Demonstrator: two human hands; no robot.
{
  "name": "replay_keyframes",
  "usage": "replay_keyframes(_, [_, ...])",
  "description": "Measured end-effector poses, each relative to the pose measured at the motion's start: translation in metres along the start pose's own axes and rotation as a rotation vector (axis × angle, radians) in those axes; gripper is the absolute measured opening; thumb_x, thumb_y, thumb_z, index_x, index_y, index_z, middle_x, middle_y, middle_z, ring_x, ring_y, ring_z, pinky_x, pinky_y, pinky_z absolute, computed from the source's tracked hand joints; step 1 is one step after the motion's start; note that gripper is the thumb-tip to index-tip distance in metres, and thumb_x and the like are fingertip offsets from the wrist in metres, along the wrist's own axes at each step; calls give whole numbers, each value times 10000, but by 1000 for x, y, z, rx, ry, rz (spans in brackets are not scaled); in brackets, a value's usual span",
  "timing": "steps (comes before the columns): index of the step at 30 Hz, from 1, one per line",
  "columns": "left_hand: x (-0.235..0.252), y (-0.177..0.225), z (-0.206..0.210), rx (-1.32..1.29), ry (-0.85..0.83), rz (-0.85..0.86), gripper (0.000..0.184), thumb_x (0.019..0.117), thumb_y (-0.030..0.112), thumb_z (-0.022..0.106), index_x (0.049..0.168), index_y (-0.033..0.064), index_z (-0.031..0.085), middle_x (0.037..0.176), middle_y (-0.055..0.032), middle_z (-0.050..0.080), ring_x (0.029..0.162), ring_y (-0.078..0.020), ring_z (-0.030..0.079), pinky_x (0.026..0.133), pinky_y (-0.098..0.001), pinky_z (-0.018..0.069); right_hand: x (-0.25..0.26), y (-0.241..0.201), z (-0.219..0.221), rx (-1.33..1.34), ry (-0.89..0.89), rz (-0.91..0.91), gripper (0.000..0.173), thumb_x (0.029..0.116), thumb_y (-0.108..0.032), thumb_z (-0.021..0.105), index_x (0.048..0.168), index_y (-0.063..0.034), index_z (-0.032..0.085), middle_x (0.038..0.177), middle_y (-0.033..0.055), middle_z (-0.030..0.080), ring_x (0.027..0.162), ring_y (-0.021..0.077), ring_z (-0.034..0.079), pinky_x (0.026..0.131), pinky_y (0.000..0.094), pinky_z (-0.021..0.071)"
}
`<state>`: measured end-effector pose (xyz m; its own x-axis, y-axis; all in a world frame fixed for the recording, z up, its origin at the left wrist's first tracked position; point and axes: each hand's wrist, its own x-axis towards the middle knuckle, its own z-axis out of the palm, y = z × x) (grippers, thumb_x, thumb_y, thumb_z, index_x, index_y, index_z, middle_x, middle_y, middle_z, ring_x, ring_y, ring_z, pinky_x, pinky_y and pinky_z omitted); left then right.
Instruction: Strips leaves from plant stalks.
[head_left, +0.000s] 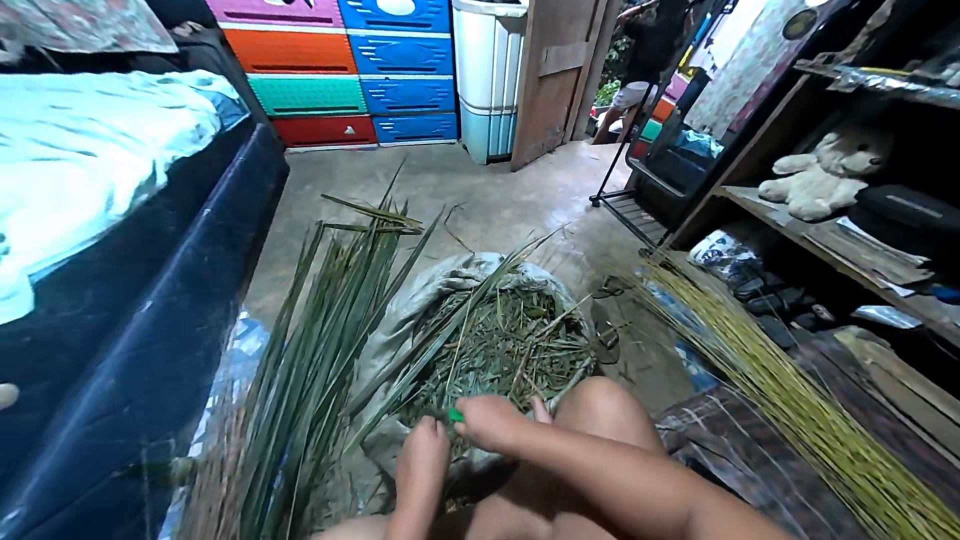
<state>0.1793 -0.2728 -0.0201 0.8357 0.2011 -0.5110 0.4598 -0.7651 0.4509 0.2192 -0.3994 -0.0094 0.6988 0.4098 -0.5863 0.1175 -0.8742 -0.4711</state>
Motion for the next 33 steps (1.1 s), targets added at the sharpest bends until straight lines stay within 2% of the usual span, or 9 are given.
replay_keyframes(3, [0, 4, 1, -9, -3, 40, 447, 1131, 302, 369, 1395, 32, 608, 1281, -251, 670, 1225, -421, 635, 1036, -624, 469, 13, 11, -9, 5, 109, 163, 388, 1084, -278, 479, 1334, -9, 605, 1295, 247, 662, 1217, 431, 640, 975, 649, 501])
replay_keyframes(7, [0, 6, 1, -8, -43, 13, 457, 1135, 330, 348, 1396, 52, 600, 1268, -243, 673, 1207, -418, 642, 1020, -620, 479, 20, 24, -26, 85, 76, 217, 401, 1094, -296, 444, 1319, -6, 607, 1292, 240, 651, 1222, 402, 633, 988, 628, 492])
replay_keyframes(12, [-1, 9, -6, -49, -62, -40, 442, 1132, 288, 344, 1294, -16, 621, 1248, -257, 666, 1211, -408, 636, 1015, -592, 484, -4, -6, -5, 181, -148, 39, 369, 1120, -262, 386, 1176, 21, 616, 1008, 198, 602, 876, 309, 591, 789, 508, 468])
replay_keyframes(15, [-2, 8, -4, -10, -68, -29, 407, 1119, 234, 353, 1294, -22, 617, 1264, -250, 661, 1222, -397, 633, 1021, -588, 487, -1, -3, 0, 89, -92, 58, 374, 1104, -268, 417, 1202, 14, 642, 1141, 243, 661, 1080, 386, 648, 916, 599, 490])
replay_keyframes(19, [-2, 12, 0, 44, -58, 17, 431, 1129, 262, 347, 1460, 82, 556, 1349, -210, 644, 1259, -387, 621, 1039, -606, 476, 13, 6, -6, -53, 24, 195, 389, 1091, -292, 448, 1301, -11, 617, 1292, 238, 655, 1225, 410, 635, 974, 629, 499])
replay_keyframes(24, [-9, 17, 4, 153, -26, 39, 416, 1100, 190, 400, 1487, 111, 529, 1352, -185, 649, 1229, -377, 641, 1005, -593, 502, 24, 25, -34, 15, 92, 358, 423, 1100, -283, 423, 1342, 22, 588, 1351, 255, 622, 1272, 410, 610, 1015, 622, 484])
replay_keyframes(27, [-8, 19, 6, 212, 7, 42, 419, 1072, 143, 438, 1475, 81, 535, 1335, -192, 656, 1212, -383, 650, 984, -584, 517, 12, 13, -29, 93, -56, 217, 424, 1110, -292, 408, 1247, 51, 618, 1232, 271, 636, 1149, 400, 633, 958, 607, 482])
replay_keyframes(29, [-7, 21, 7, 262, 31, 36, 370, 1056, 118, 461, 1399, 31, 569, 1306, -204, 663, 1193, -380, 660, 963, -567, 529, 4, 4, -17, 90, -144, 128, 419, 1117, -285, 385, 1207, 49, 622, 1124, 252, 634, 1011, 369, 636, 865, 571, 487])
replay_keyframes(33, [-7, 15, 22, 369, 56, 69, 440, 1047, 72, 445, 1480, 44, 519, 1299, -206, 668, 1154, -381, 680, 926, -558, 550, 14, 14, -9, 5, -122, 218, 411, 1097, -273, 423, 1225, 55, 635, 1262, 277, 643, 1199, 421, 630, 971, 635, 486])
